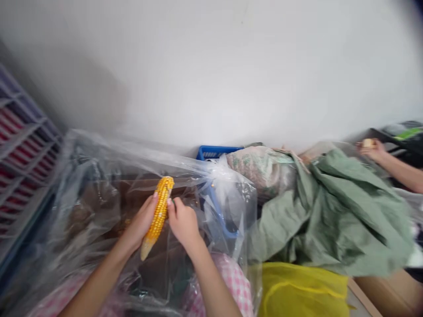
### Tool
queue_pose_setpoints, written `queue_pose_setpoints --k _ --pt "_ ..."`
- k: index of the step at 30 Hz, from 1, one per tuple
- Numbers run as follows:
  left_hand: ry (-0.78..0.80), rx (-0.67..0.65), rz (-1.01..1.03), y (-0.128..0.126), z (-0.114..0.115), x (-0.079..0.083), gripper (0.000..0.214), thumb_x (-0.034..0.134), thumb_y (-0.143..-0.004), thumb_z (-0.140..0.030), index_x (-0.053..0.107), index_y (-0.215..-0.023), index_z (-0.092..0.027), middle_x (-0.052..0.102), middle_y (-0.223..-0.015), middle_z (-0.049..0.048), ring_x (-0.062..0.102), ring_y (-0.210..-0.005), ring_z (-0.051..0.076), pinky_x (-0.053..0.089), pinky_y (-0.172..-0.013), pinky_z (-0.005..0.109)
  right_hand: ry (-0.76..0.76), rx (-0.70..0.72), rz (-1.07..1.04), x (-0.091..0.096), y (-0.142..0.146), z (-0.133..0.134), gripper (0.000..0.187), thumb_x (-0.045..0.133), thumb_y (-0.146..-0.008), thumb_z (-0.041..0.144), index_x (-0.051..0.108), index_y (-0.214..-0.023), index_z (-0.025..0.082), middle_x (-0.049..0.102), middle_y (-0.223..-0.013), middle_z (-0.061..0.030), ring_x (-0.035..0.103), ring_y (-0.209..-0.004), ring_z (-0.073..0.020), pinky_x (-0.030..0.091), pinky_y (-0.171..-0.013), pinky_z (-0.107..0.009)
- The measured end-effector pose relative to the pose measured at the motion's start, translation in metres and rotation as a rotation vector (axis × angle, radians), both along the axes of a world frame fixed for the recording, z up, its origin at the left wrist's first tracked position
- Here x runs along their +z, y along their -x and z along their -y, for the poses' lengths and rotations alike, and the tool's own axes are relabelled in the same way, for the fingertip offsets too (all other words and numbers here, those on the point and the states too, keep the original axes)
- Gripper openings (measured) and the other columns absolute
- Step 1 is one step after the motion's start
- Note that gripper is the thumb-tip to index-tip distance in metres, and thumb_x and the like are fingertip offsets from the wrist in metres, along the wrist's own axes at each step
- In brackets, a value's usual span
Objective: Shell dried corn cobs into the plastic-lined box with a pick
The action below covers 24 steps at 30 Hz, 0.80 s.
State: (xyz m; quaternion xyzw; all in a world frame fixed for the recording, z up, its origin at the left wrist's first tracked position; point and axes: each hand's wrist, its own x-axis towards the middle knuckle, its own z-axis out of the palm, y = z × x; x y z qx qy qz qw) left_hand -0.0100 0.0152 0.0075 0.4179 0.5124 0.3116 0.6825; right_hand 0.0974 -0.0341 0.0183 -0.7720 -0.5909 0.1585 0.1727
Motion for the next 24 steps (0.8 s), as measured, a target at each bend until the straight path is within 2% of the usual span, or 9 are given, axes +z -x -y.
queue_pose_setpoints --k 1,4,7,10,12,17,21,24 --pt "0.009 -0.014 0.014 0.0 0.002 0.004 0.051 0.048 -0.074 -0.058 0.053 -0.109 -0.021 0.062 -0.077 0.0006 0.059 -0.06 0.014 0.049 -0.054 0.027 -0.031 -0.014 -0.052 0.0 0.0 0.0 0.037 0.022 -0.093 0.039 0.054 -0.09 0.02 0.067 -0.071 -0.0043 0.063 -0.063 -0.0175 0.037 -0.055 -0.023" --pt "-0.016 0.053 0.037 0.002 0.003 0.01 0.055 0.044 -0.074 -0.062 0.052 -0.109 -0.02 0.06 -0.074 0.0004 0.054 -0.052 0.012 0.048 -0.049 0.027 -0.114 -0.034 -0.216 -0.001 -0.001 0.001 0.039 0.021 -0.093 0.04 0.053 -0.083 0.021 0.063 -0.065 -0.0013 0.06 -0.059 -0.0138 0.034 -0.054 -0.021" --pt "-0.051 0.136 0.036 0.005 0.001 0.011 0.058 0.041 -0.075 -0.063 0.054 -0.107 -0.016 0.06 -0.072 0.0026 0.056 -0.054 0.013 0.047 -0.051 0.027 -0.142 -0.013 -0.301 -0.001 0.0 0.003 0.042 0.021 -0.092 0.042 0.053 -0.073 0.022 0.06 -0.061 -0.0006 0.058 -0.058 -0.0128 0.034 -0.055 -0.02" --pt "-0.146 0.159 -0.027 0.006 -0.001 0.009 0.058 0.039 -0.076 -0.063 0.055 -0.106 -0.015 0.061 -0.075 0.0046 0.059 -0.063 0.016 0.046 -0.057 0.027 -0.139 0.01 -0.322 -0.001 0.002 0.005 0.044 0.022 -0.092 0.042 0.053 -0.069 0.022 0.058 -0.057 -0.0003 0.055 -0.055 -0.0125 0.033 -0.054 -0.021" --pt "-0.254 0.152 -0.111 0.007 -0.002 0.008 0.054 0.036 -0.079 -0.06 0.055 -0.104 -0.017 0.062 -0.084 0.0056 0.059 -0.075 0.017 0.046 -0.064 0.027 -0.137 0.02 -0.323 0.0 0.004 0.006 0.044 0.022 -0.091 0.042 0.053 -0.068 0.022 0.055 -0.055 0.0002 0.052 -0.052 -0.0123 0.032 -0.053 -0.021" --pt "-0.463 0.063 -0.461 0.011 -0.001 0.009 0.048 0.023 -0.086 -0.053 0.052 -0.103 -0.02 0.063 -0.095 0.008 0.058 -0.087 0.02 0.041 -0.076 0.03 -0.102 -0.001 -0.243 0.006 0.004 0.01 0.042 0.025 -0.091 0.041 0.054 -0.068 0.021 0.057 -0.055 -0.0004 0.053 -0.052 -0.0122 0.029 -0.051 -0.022" --pt "-0.566 -0.083 -0.757 0.009 0.006 0.01 0.044 0.021 -0.088 -0.047 0.046 -0.114 -0.022 0.066 -0.097 0.0105 0.062 -0.086 0.023 0.039 -0.069 0.03 -0.003 -0.021 -0.07 0.014 0.0 0.014 0.039 0.029 -0.092 0.035 0.057 -0.069 0.02 0.062 -0.059 -0.0026 0.056 -0.053 -0.013 0.026 -0.051 -0.023" --pt "-0.581 -0.143 -0.864 0.0 0.011 0.008 0.041 0.019 -0.09 -0.042 0.045 -0.111 -0.021 0.067 -0.09 0.0111 0.064 -0.078 0.024 0.036 -0.06 0.028 0.028 -0.011 0.024 0.011 0.004 0.013 0.039 0.029 -0.092 0.031 0.059 -0.07 0.018 0.065 -0.063 -0.0051 0.06 -0.057 -0.0139 0.026 -0.05 -0.023"
